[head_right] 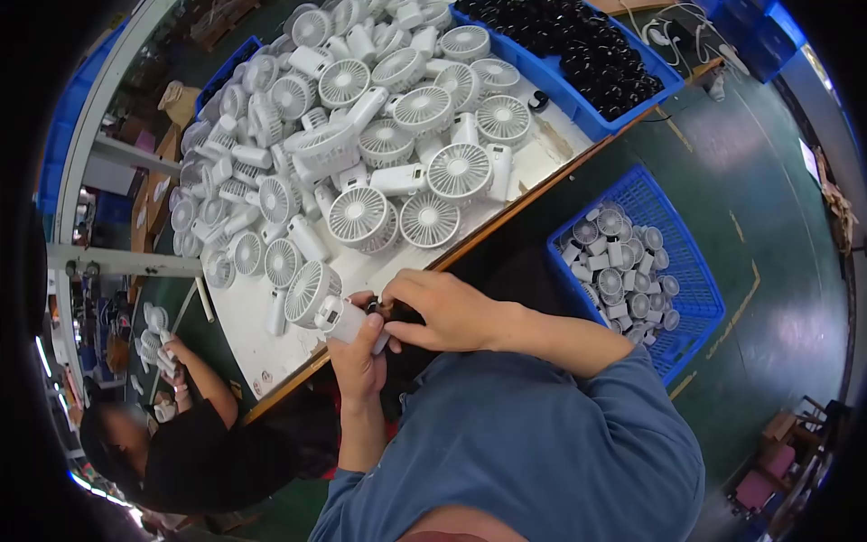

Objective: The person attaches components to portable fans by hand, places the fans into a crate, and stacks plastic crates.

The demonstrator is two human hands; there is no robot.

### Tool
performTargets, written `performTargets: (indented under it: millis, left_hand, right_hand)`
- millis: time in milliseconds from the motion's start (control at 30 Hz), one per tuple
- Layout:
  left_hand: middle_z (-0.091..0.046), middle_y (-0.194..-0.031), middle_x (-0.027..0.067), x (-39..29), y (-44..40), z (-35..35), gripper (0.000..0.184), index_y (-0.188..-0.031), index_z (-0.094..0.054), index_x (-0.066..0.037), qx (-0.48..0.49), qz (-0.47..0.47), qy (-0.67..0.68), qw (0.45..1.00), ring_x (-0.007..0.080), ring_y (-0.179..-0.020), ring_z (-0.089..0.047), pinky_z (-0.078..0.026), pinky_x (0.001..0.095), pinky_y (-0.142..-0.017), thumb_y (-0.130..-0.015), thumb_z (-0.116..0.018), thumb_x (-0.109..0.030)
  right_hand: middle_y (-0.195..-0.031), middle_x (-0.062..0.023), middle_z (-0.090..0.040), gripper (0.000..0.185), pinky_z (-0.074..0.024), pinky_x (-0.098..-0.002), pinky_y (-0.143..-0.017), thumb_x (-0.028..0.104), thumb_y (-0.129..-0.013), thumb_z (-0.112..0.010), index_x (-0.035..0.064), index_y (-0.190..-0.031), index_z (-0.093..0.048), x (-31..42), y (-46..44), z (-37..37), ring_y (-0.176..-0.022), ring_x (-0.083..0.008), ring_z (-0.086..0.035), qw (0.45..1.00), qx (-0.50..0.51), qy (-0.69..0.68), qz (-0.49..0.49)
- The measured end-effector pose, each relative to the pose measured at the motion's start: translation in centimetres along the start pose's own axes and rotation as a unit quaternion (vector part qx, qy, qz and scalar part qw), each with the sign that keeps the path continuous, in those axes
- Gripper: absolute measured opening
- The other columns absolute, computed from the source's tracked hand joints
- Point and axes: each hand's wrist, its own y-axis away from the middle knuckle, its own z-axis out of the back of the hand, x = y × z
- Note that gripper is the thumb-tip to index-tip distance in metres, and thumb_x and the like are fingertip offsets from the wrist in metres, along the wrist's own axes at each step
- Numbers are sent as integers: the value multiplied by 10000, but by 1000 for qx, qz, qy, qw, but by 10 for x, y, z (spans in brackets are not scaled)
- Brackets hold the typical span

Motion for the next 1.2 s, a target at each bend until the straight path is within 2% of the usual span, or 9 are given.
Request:
performTargets:
  millis: [400,533,633,800,900,1000,1067,1133,1200]
  left_hand:
    - [-639,-931,130,-1,6,12,388,-1171,-547,2,204,87,73,972,190,-813,-658,-560,277,-500,-958,-643,-308]
    - [-640,-936,128,5,5,14,712,-1212,-541,-10,147,88,147,974,223,-824,-664,-583,339,-564,-976,-368,-659]
    - [-643,-970,139,-13,3,-8,685,-1233,-541,-17,55,108,186,975,228,-856,-669,-579,361,-582,-994,-348,-630]
    - [-563,-1308,153,13,0,-4,623,-1334,-472,-28,-64,103,222,967,290,-1151,-603,-523,431,-937,-1011,-316,-537]
    - [-444,-1416,223,5,-3,-7,665,-1441,-347,52,104,-120,-271,949,333,-1317,-452,-338,433,-1121,-949,-577,-331]
    - [-309,-1518,271,-36,-14,-23,777,-1487,-266,67,101,-305,-471,821,385,-1425,-309,-229,453,-1181,-902,-657,-262]
    - [-297,-1531,284,-57,-24,0,748,-1479,-297,71,7,-331,-539,774,405,-1446,-276,-213,446,-1189,-909,-652,-260]
    - [-342,-1511,290,-63,-42,61,687,-1452,-358,80,-123,-286,-594,742,409,-1432,-307,-249,440,-1174,-928,-637,-266]
    - [-376,-1482,303,-61,-55,118,700,-1446,-353,94,-178,-231,-662,691,408,-1415,-335,-280,444,-1159,-921,-656,-257]
  right_hand:
    - [-907,-118,-631,267,-537,-395,-705,131,-846,-699,29,-1088,-650,22,-52,9,-813,-307,-644,955,29,199,219]
    - [-1033,-123,-604,398,-528,-400,-751,117,-797,-737,72,-1182,-648,25,-57,1,-905,-306,-613,943,72,257,200]
    - [-1094,-125,-579,451,-504,-409,-825,205,-800,-735,88,-1221,-625,29,-48,-9,-989,-321,-572,940,60,290,170]
    - [-1138,-152,-560,648,-470,-439,-898,277,-724,-784,55,-1289,-558,20,-28,-25,-1023,-355,-543,952,62,278,109]
    - [-1020,-113,-579,603,-498,-371,-794,257,-770,-759,30,-1288,-550,5,-11,-42,-916,-257,-573,957,-80,253,118]
    - [-932,-54,-580,599,-473,-283,-730,189,-820,-710,-66,-1312,-482,-14,25,-27,-815,-140,-557,973,-89,-183,-107]
    - [-921,-24,-568,604,-452,-227,-716,130,-800,-721,-70,-1316,-477,-55,72,-6,-813,-94,-549,937,-202,-273,-84]
    - [-1047,-72,-586,591,-494,-260,-810,170,-819,-726,-57,-1309,-485,-112,136,27,-908,-120,-585,884,-410,-181,-130]
    - [-1318,-281,-553,713,-428,-433,-1027,263,-836,-709,-84,-1398,-440,-196,224,73,-1194,-400,-560,768,-431,267,-392]
